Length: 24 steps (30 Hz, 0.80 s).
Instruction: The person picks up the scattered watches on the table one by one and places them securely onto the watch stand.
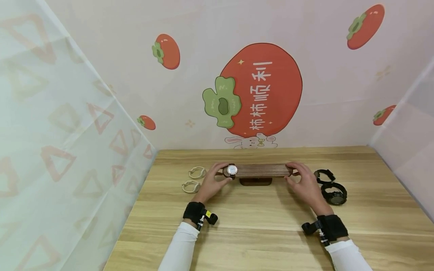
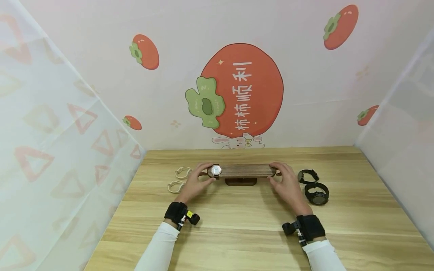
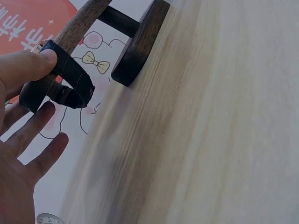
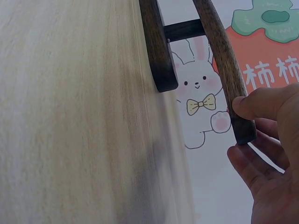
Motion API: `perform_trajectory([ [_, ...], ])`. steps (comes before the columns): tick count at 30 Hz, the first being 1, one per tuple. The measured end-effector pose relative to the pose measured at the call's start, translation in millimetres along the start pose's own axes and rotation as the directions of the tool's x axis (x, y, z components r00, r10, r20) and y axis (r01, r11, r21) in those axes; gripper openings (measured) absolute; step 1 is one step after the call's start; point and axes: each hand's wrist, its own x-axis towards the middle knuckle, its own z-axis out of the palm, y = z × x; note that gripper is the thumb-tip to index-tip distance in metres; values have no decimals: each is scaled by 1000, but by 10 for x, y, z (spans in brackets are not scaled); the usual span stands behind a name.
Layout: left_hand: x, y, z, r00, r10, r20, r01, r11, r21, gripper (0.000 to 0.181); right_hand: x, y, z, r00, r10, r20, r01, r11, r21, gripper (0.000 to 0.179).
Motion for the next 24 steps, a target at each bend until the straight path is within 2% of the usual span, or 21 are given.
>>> perform_trajectory([
  [13, 30, 11, -10, 1000, -12, 8, 12, 1000, 0, 61, -2, -20, -5, 1000, 7, 4, -7, 1000, -1, 51],
  [21, 47, -4, -6, 1000, 25, 10, -25, 1000, -3, 59, -3, -18, 1, 1000, -1, -3, 1, 1000, 4, 50],
  [24, 50, -1, -9, 1000, 11, 18, -11, 1000, -8, 59, -2, -14, 1, 1000, 1, -1, -1, 1000, 4, 50],
])
